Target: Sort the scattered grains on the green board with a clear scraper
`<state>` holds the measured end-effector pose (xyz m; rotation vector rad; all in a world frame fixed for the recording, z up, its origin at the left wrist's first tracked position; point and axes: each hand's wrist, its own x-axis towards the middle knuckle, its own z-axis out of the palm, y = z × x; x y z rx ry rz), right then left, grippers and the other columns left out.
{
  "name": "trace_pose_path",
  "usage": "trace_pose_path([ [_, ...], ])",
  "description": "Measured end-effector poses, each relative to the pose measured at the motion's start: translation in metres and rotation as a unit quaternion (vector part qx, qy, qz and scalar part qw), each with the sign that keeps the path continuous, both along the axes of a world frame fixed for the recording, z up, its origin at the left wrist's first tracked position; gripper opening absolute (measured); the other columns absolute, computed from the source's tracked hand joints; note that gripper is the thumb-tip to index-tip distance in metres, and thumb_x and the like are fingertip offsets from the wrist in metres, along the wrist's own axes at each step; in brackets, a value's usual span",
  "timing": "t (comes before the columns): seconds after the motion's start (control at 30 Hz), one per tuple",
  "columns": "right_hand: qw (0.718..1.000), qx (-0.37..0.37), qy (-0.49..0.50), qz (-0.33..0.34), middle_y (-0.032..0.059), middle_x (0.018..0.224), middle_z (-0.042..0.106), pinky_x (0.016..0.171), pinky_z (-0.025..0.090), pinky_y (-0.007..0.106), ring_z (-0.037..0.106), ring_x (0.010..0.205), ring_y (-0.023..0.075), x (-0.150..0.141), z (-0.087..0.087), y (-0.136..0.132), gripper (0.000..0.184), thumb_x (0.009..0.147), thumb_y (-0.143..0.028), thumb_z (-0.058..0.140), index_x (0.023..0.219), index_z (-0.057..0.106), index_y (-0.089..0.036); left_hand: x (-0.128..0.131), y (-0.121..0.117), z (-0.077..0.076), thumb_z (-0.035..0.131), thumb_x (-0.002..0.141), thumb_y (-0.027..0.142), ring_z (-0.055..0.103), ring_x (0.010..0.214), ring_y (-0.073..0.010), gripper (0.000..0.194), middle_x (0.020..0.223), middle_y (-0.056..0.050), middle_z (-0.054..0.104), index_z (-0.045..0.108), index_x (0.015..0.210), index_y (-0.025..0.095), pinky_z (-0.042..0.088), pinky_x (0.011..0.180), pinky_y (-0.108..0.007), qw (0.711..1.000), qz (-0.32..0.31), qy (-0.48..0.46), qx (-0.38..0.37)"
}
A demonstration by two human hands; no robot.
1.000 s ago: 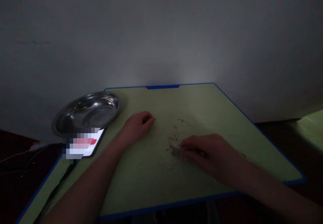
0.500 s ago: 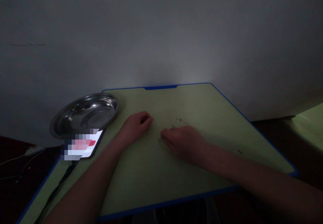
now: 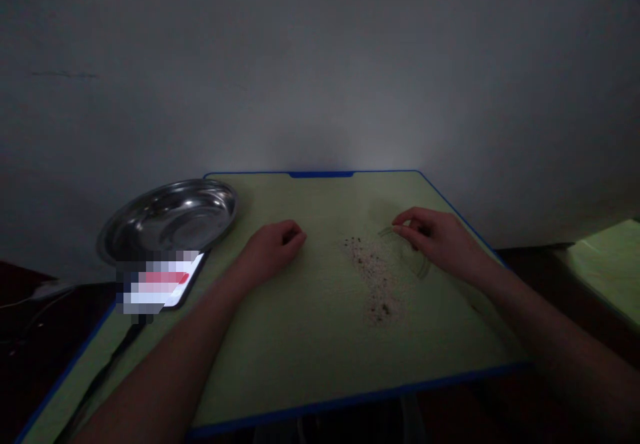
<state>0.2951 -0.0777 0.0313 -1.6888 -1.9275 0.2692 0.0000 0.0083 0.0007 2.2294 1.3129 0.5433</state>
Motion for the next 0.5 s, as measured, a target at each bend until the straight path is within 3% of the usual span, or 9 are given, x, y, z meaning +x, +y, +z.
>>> trace_pose_path([
  [0.1, 1.000, -0.020, -0.007, 0.007, -0.0027, 0.054, 0.058, 0.049, 0.036, 0.027, 0.052, 0.048, 0.0131, 0.001, -0.011, -0.021, 0.023, 0.091, -0.037, 0.054, 0.089, 0.069, -0.020, 0.001, -0.001, 0.001, 0.046, 0.084, 0.036, 0.056, 0.065, -0.0170, 0.024, 0.071, -0.002, 0.064, 0.061, 0.075, 0.019, 0.037, 0.061, -0.029, 1.000, 0.004, 0.004, 0.002],
  [0.27, 0.999, -0.036, -0.005, 0.024, -0.0014, 0.057, 0.063, 0.052, 0.038, 0.027, 0.056, 0.050, 0.0133, -0.030, -0.023, -0.039, 0.020, 0.092, -0.031, 0.052, 0.091, 0.069, -0.020, 0.001, -0.001, 0.002, 0.047, 0.084, 0.036, 0.056, 0.065, -0.0173, 0.024, 0.070, -0.002, 0.063, 0.060, 0.075, 0.019, 0.037, 0.061, -0.029, 1.000, 0.009, 0.006, -0.004],
  [0.4, 0.999, -0.033, 0.006, 0.041, -0.0011, 0.059, 0.064, 0.053, 0.039, 0.026, 0.057, 0.051, 0.0130, -0.051, -0.017, -0.036, 0.019, 0.092, -0.029, 0.053, 0.093, 0.070, -0.019, 0.001, -0.001, 0.002, 0.046, 0.084, 0.037, 0.054, 0.061, -0.0167, 0.024, 0.064, 0.000, 0.060, 0.059, 0.074, 0.019, 0.037, 0.059, -0.029, 1.000, 0.008, -0.003, -0.009],
  [0.5, 0.999, -0.022, 0.012, 0.040, -0.0011, 0.060, 0.064, 0.052, 0.038, 0.026, 0.056, 0.050, 0.0127, -0.051, -0.009, -0.038, 0.021, 0.093, -0.031, 0.053, 0.093, 0.069, -0.018, 0.001, -0.001, 0.001, 0.046, 0.083, 0.037, 0.054, 0.062, -0.0169, 0.023, 0.065, 0.000, 0.060, 0.059, 0.074, 0.020, 0.037, 0.060, -0.029, 1.000, 0.007, -0.002, -0.006],
])
